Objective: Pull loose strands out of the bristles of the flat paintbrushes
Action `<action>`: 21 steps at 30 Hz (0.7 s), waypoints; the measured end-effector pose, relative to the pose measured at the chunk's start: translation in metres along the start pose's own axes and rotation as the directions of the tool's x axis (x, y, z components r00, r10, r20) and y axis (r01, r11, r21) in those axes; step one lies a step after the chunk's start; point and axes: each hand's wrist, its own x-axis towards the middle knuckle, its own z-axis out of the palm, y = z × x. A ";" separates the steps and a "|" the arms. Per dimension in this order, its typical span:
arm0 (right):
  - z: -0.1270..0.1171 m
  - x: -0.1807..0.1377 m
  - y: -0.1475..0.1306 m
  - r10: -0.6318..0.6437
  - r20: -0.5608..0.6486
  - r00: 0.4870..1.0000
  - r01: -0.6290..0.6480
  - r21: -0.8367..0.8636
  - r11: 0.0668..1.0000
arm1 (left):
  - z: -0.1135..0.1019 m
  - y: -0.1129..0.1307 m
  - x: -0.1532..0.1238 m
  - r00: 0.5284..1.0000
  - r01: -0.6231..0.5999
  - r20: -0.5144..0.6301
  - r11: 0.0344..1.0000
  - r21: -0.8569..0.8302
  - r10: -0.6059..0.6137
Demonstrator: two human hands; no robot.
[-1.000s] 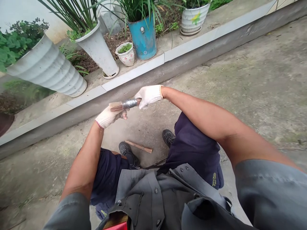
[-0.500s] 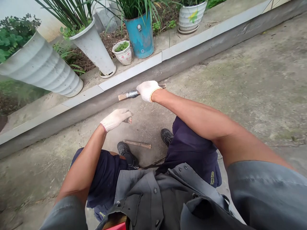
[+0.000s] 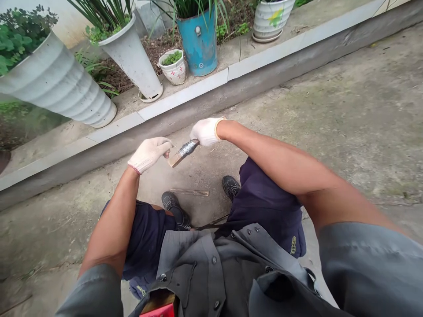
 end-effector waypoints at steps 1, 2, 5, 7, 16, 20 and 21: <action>0.000 -0.003 0.003 -0.033 -0.014 0.999 0.033 0.056 0.998 | -0.001 -0.002 0.000 1.000 -0.007 -0.003 0.999 -0.032 0.007; -0.001 -0.006 0.006 -0.057 -0.040 0.998 0.061 0.113 0.992 | -0.001 -0.004 0.000 1.000 -0.017 -0.006 0.997 -0.076 0.017; -0.004 -0.014 0.010 -0.086 -0.129 0.988 0.118 0.260 0.958 | 0.003 -0.006 -0.001 0.997 -0.067 0.031 0.966 -0.251 0.077; -0.007 -0.016 0.010 -0.044 -0.174 0.984 0.097 0.308 0.947 | 0.010 -0.003 0.000 0.992 -0.075 0.063 0.912 -0.404 0.109; -0.010 0.000 0.013 0.320 -0.306 0.896 -0.250 0.248 0.936 | 0.037 0.012 0.003 0.989 0.041 0.149 0.910 -0.411 0.023; -0.010 0.010 0.019 0.446 -0.302 0.843 -0.385 0.240 0.891 | 0.042 0.015 0.001 0.978 0.017 0.206 0.959 -0.282 0.043; -0.009 0.014 0.021 0.458 -0.285 0.842 -0.409 0.216 0.887 | 0.042 0.017 0.000 0.976 0.011 0.213 0.967 -0.255 0.045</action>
